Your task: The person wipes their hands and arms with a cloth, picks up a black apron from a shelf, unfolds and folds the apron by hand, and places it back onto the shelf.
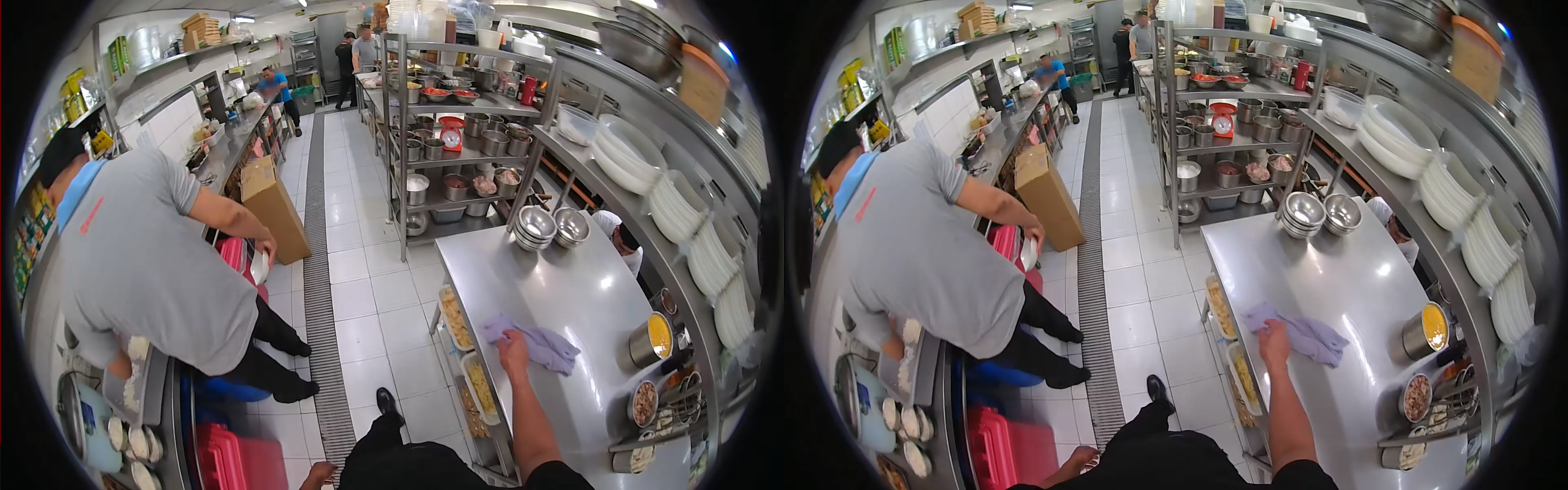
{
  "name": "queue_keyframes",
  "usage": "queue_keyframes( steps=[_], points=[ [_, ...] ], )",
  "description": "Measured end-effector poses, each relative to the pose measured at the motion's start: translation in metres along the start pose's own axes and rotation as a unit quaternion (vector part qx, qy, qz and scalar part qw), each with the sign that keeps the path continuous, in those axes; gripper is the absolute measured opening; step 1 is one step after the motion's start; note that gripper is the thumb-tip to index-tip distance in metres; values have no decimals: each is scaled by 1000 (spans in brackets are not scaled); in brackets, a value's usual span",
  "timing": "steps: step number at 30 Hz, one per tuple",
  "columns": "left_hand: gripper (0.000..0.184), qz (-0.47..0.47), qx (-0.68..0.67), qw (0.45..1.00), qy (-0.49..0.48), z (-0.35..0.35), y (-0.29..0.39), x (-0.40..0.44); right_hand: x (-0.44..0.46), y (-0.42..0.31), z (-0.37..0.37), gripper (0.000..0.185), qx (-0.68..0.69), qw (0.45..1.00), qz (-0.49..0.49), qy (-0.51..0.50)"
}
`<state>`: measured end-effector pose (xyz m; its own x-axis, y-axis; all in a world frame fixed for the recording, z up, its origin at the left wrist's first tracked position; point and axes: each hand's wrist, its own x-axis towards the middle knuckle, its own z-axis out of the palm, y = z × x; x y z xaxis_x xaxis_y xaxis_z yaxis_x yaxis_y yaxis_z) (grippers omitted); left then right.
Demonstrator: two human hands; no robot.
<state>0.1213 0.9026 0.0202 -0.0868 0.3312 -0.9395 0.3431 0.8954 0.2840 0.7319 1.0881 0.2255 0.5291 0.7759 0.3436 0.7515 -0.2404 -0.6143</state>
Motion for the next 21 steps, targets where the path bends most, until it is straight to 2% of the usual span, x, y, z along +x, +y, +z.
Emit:
queue_keyframes(
  steps=[2, 4, 5, 7, 8, 9, 10, 11, 12, 13, 14, 16, 19, 20, 21],
  points=[
    [21, 19, -6, 1000, -14, -9, 41, 23, 14, 29, 22, 23, -92, 991, 73, -59],
    [23, -31, 46, 998, -7, -14, 95, 48, 16, 28, 30, 22, -96, 990, 101, -14],
    [23, -24, 43, 999, -7, -17, 136, 53, 20, 27, 32, 22, -108, 982, 145, -47],
    [23, 88, 214, 973, -20, -24, 225, 58, 28, 36, 33, 22, -116, 968, 199, -99],
    [25, 288, 491, 818, -86, -32, 280, 99, 30, 41, 31, 22, -116, 964, 207, -120],
    [28, 503, 664, 553, -16, -40, 334, 141, 39, 29, 34, 19, -116, 962, 231, -89],
    [31, 463, 600, 652, 19, -32, 371, 175, 33, 22, 28, 17, -113, 958, 257, -58],
    [38, 271, 387, 881, 6, -24, 428, 148, 33, 11, 30, 17, -111, 958, 259, -56],
    [35, 266, 323, 908, -14, -21, 480, 125, 36, 1, 37, 14, -87, 972, 216, 45],
    [32, 311, 288, 905, -32, -18, 522, 114, 40, -8, 45, 13, -62, 973, 171, 145],
    [29, 330, 184, 925, -50, -10, 554, 99, 45, -16, 53, 13, -59, 972, 174, 147],
    [28, 378, 138, 914, -55, 7, 612, 99, 63, -26, 73, 9, 10, 969, 206, 137],
    [30, 374, 171, 908, -80, 21, 677, 113, 111, -36, 111, 15, 56, 972, 186, 131],
    [37, 369, 223, 900, -72, 20, 694, 119, 131, -39, 124, 15, 60, 972, 185, 130],
    [37, 368, 223, 900, -68, 17, 708, 125, 156, -47, 132, 19, 113, 966, 211, 99]
  ],
)
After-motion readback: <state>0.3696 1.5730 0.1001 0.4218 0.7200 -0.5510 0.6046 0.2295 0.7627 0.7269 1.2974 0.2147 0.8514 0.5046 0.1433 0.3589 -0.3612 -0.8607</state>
